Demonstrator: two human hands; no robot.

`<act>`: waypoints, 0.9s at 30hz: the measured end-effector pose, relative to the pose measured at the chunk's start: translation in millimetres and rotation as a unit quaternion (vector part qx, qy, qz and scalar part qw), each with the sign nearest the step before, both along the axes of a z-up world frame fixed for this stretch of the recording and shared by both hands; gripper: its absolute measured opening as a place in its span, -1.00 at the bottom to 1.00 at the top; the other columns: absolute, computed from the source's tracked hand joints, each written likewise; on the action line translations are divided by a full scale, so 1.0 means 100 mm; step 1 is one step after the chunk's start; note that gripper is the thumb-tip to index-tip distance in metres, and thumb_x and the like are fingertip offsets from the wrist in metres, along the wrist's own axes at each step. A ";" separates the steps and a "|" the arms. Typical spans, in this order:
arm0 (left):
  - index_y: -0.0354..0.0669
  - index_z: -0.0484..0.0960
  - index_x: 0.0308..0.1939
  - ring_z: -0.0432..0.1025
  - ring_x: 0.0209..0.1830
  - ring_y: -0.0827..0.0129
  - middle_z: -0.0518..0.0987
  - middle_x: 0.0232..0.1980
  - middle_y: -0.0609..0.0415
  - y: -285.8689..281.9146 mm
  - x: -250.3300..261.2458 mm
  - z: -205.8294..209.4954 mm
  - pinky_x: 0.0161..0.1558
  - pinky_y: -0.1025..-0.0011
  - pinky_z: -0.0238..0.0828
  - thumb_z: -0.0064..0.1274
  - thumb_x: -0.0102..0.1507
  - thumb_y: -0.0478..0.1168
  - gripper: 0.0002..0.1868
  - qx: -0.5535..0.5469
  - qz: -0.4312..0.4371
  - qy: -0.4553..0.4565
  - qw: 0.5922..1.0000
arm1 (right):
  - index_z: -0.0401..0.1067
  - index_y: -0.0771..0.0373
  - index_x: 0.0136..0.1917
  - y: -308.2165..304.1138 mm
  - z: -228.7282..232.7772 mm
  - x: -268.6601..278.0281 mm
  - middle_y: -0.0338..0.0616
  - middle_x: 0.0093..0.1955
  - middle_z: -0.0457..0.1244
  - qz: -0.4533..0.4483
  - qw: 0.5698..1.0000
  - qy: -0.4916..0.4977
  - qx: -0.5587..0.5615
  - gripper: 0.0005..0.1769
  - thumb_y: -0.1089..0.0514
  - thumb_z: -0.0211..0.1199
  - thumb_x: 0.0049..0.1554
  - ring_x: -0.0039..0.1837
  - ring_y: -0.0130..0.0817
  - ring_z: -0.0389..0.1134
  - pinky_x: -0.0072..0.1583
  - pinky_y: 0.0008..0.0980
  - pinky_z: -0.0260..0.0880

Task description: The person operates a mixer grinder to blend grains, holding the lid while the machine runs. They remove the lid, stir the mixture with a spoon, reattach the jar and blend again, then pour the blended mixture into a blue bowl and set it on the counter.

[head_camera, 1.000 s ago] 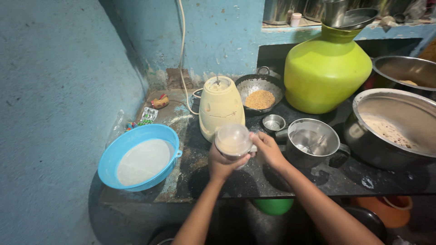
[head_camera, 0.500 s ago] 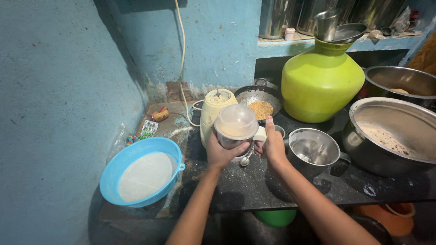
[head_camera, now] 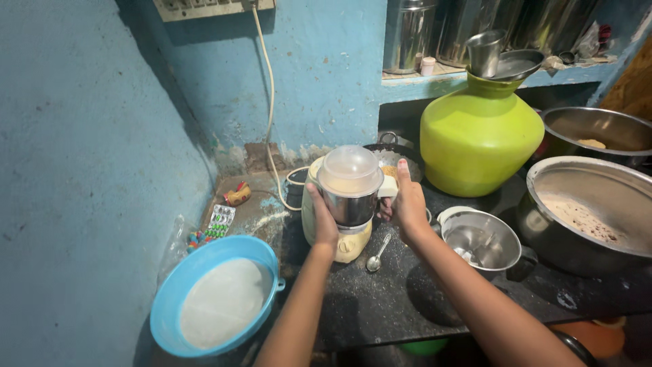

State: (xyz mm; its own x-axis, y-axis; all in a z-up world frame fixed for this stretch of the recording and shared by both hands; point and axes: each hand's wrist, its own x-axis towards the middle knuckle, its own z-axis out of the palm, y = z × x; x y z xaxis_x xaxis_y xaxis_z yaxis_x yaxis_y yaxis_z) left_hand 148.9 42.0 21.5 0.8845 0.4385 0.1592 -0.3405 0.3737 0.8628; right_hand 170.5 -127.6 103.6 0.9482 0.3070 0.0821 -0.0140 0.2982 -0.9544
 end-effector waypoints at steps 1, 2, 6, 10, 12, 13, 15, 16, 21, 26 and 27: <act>-0.23 0.08 0.57 0.09 0.58 0.24 0.19 0.60 -0.01 0.06 0.05 0.09 0.54 0.30 -0.14 -0.62 0.27 0.53 0.07 0.017 -0.008 0.008 1.000 | 0.20 0.23 -0.46 0.04 0.04 0.05 -0.22 -0.61 0.03 -0.014 1.000 0.001 -0.003 -0.20 -0.42 -0.23 0.31 -0.58 -0.40 0.03 -0.45 -0.37 0.06; -0.23 0.04 0.58 0.05 0.60 0.25 0.15 0.62 0.00 0.11 0.09 0.18 0.55 0.30 -0.17 -0.65 0.26 0.54 0.08 0.022 -0.010 0.020 1.000 | 0.23 0.21 -0.44 0.08 0.07 0.11 -0.22 -0.60 0.05 -0.029 1.000 0.002 -0.006 -0.22 -0.41 -0.23 0.30 -0.57 -0.40 0.02 -0.46 -0.37 0.03; -0.24 0.12 0.56 0.04 0.63 0.23 0.19 0.61 -0.05 0.29 0.31 0.51 0.55 0.28 -0.22 -0.78 0.24 0.58 0.14 0.067 0.004 0.014 0.998 | 0.26 0.20 -0.45 0.18 0.22 0.40 -0.25 -0.60 0.03 -0.052 0.998 -0.026 0.030 -0.22 -0.41 -0.22 0.31 -0.57 -0.42 0.05 -0.46 -0.40 0.05; -0.24 0.27 0.52 0.14 0.58 0.08 0.32 0.55 -0.17 0.40 0.53 0.66 0.53 0.16 -0.11 -0.76 0.26 0.57 0.13 0.112 0.020 -0.060 0.992 | 0.20 0.22 -0.47 0.29 0.31 0.86 -0.24 -0.59 0.06 -0.069 0.997 -0.037 0.010 -0.20 -0.42 -0.17 0.32 -0.56 -0.42 0.10 -0.45 -0.40 0.12; -0.15 0.19 0.55 0.08 0.60 0.13 0.24 0.57 -0.07 0.49 0.61 0.68 0.54 0.16 -0.16 -0.75 0.24 0.56 0.10 0.139 0.034 -0.041 0.989 | 0.23 0.21 -0.45 0.39 0.28 1.03 -0.24 -0.58 0.08 -0.054 0.998 -0.041 0.010 -0.24 -0.40 -0.14 0.30 -0.55 -0.42 0.11 -0.45 -0.38 0.12; -0.11 0.15 0.56 0.04 0.61 0.15 0.20 0.58 -0.02 0.55 0.67 0.70 0.55 0.16 -0.18 -0.75 0.23 0.56 0.09 0.151 0.041 -0.033 0.987 | 0.25 0.20 -0.45 0.44 0.27 1.12 -0.24 -0.57 0.08 -0.046 0.998 -0.039 0.013 -0.26 -0.39 -0.13 0.29 -0.55 -0.42 0.11 -0.45 -0.37 0.12; -0.18 0.18 0.55 0.07 0.61 0.13 0.24 0.57 -0.07 0.67 0.80 0.75 0.55 0.17 -0.17 -0.71 0.28 0.54 0.08 0.166 0.052 -0.074 0.982 | 0.24 0.20 -0.45 0.56 0.27 1.30 -0.23 -0.57 0.08 -0.035 0.999 -0.025 0.008 -0.27 -0.38 -0.11 0.29 -0.55 -0.40 0.11 -0.45 -0.35 0.11; -0.22 0.20 0.55 0.08 0.61 0.12 0.26 0.57 -0.10 0.72 0.85 0.76 0.55 0.17 -0.17 -0.69 0.30 0.54 0.07 0.174 0.057 -0.096 0.978 | 0.22 0.20 -0.46 0.61 0.25 1.35 -0.23 -0.58 0.08 -0.033 0.999 -0.014 -0.001 -0.26 -0.38 -0.11 0.29 -0.56 -0.39 0.11 -0.46 -0.34 0.10; -0.26 0.13 0.57 0.07 0.60 0.14 0.23 0.58 -0.11 0.86 0.85 0.63 0.55 0.17 -0.15 -0.45 0.29 0.54 0.07 0.262 0.058 -0.097 0.959 | 0.18 0.20 -0.48 0.83 0.20 1.57 -0.23 -0.60 0.03 0.032 0.999 0.026 0.019 -0.25 -0.38 -0.12 0.30 -0.57 -0.38 0.07 -0.46 -0.35 0.09; -0.17 0.06 0.58 0.04 0.61 0.15 0.14 0.62 -0.04 0.79 0.97 0.53 0.56 0.13 -0.14 -0.50 0.17 0.64 0.18 0.048 0.059 -0.081 0.994 | 0.13 0.17 -0.51 0.92 0.18 1.62 -0.22 -0.62 -0.01 0.098 0.994 0.019 0.053 -0.22 -0.40 -0.18 0.31 -0.58 -0.38 0.03 -0.47 -0.37 0.06; -0.19 0.09 0.57 0.08 0.59 0.07 0.18 0.61 -0.11 0.77 1.02 0.54 0.54 0.07 -0.08 -0.50 0.14 0.66 0.21 -0.056 0.053 -0.100 0.992 | 0.14 0.16 -0.51 0.93 0.18 1.62 -0.23 -0.62 -0.01 0.103 0.992 0.023 0.068 -0.23 -0.39 -0.18 0.31 -0.58 -0.38 0.03 -0.47 -0.37 0.05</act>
